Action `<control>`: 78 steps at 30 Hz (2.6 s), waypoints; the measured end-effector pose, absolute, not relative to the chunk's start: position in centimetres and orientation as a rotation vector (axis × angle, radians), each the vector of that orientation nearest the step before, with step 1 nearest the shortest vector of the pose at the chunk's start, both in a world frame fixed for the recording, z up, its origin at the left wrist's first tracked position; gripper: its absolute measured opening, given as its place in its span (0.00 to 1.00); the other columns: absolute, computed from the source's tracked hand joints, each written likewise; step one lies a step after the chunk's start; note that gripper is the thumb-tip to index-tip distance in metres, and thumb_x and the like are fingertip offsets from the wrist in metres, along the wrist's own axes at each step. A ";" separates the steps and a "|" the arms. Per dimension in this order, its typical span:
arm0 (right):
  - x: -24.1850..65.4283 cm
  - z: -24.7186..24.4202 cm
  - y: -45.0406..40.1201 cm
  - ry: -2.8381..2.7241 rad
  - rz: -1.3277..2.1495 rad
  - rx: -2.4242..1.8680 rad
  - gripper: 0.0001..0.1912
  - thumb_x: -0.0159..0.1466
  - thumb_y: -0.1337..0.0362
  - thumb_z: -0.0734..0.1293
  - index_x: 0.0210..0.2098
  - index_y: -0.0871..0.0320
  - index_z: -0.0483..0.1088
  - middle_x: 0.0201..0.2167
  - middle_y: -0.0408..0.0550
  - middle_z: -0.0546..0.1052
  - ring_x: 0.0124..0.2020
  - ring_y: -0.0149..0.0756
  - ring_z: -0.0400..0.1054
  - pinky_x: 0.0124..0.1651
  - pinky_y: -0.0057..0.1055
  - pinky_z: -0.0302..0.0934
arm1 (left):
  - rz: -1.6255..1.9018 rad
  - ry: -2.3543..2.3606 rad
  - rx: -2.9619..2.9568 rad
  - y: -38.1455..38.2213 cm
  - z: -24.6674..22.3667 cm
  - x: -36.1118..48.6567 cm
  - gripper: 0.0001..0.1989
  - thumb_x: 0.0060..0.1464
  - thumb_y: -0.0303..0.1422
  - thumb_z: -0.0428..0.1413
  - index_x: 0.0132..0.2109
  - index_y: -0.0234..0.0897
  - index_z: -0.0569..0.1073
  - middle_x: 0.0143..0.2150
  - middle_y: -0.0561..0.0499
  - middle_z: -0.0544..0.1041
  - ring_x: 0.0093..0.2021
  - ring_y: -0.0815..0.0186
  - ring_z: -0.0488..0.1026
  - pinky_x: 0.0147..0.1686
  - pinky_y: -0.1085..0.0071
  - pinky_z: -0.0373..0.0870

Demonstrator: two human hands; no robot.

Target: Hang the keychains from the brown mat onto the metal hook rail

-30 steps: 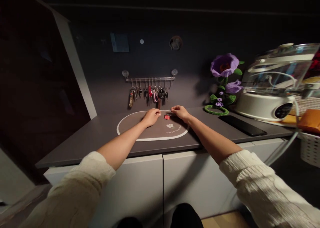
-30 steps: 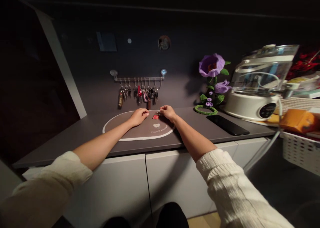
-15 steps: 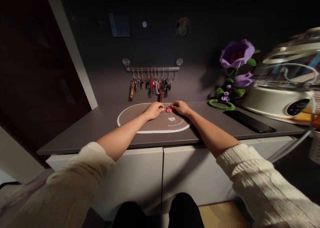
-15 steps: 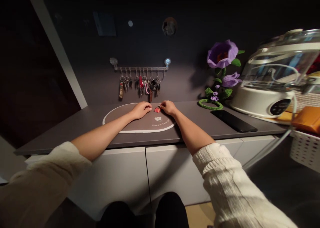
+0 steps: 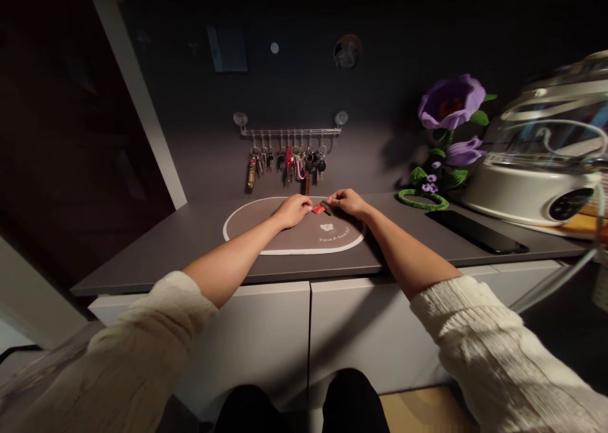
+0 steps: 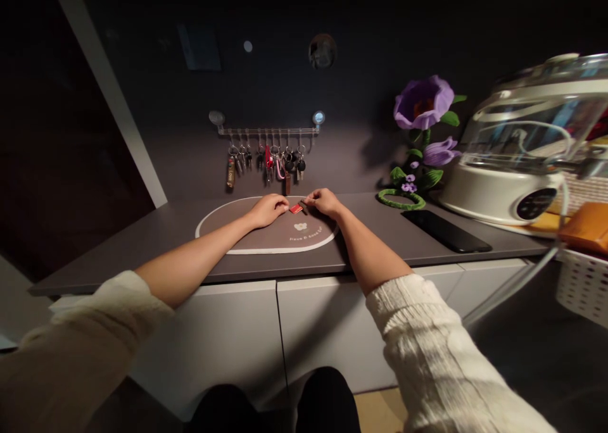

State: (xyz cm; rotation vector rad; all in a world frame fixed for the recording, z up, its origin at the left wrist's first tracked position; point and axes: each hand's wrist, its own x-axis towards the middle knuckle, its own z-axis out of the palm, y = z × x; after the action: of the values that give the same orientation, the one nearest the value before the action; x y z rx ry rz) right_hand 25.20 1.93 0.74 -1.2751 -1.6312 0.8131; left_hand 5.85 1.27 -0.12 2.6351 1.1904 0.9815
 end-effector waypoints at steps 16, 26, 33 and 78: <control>24.2 2.2 0.1 -1.587 0.898 -1.013 0.06 0.54 0.65 0.66 0.25 0.62 0.65 0.18 0.40 0.70 0.19 0.22 0.60 0.25 0.21 0.55 | 1.083 1.204 2.610 1.3 0.0 5.9 0.08 0.51 0.29 0.49 0.35 0.35 0.73 0.33 0.50 0.72 0.33 0.68 0.66 0.36 0.72 0.63; 24.4 1.8 1.4 -1.455 0.938 -0.838 0.18 0.46 0.53 0.70 0.25 0.61 0.65 0.17 0.39 0.67 0.19 0.23 0.60 0.27 0.24 0.56 | 1.199 1.163 2.578 1.4 -0.1 6.2 0.09 0.52 0.29 0.48 0.34 0.34 0.73 0.32 0.49 0.72 0.34 0.67 0.66 0.36 0.71 0.62; 24.7 3.6 2.7 -1.382 0.854 -0.868 0.19 0.46 0.50 0.69 0.25 0.60 0.64 0.17 0.38 0.66 0.19 0.24 0.60 0.27 0.25 0.57 | 1.282 1.146 2.531 1.7 -0.4 6.5 0.10 0.52 0.29 0.47 0.34 0.35 0.73 0.33 0.48 0.73 0.36 0.66 0.67 0.37 0.70 0.62; 24.8 9.1 9.6 -1.008 0.667 -1.040 0.02 0.55 0.71 0.62 0.26 0.61 0.64 0.15 0.38 0.64 0.16 0.23 0.58 0.20 0.20 0.55 | 1.356 1.185 2.376 1.9 -0.4 6.3 0.09 0.52 0.29 0.47 0.31 0.35 0.72 0.30 0.50 0.70 0.31 0.69 0.65 0.34 0.72 0.62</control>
State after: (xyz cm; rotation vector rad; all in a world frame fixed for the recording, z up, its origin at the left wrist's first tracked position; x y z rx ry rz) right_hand 24.79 9.60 9.14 -1.0405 -1.0083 0.6673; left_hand 6.35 1.93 -0.37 2.3755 1.1854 1.3558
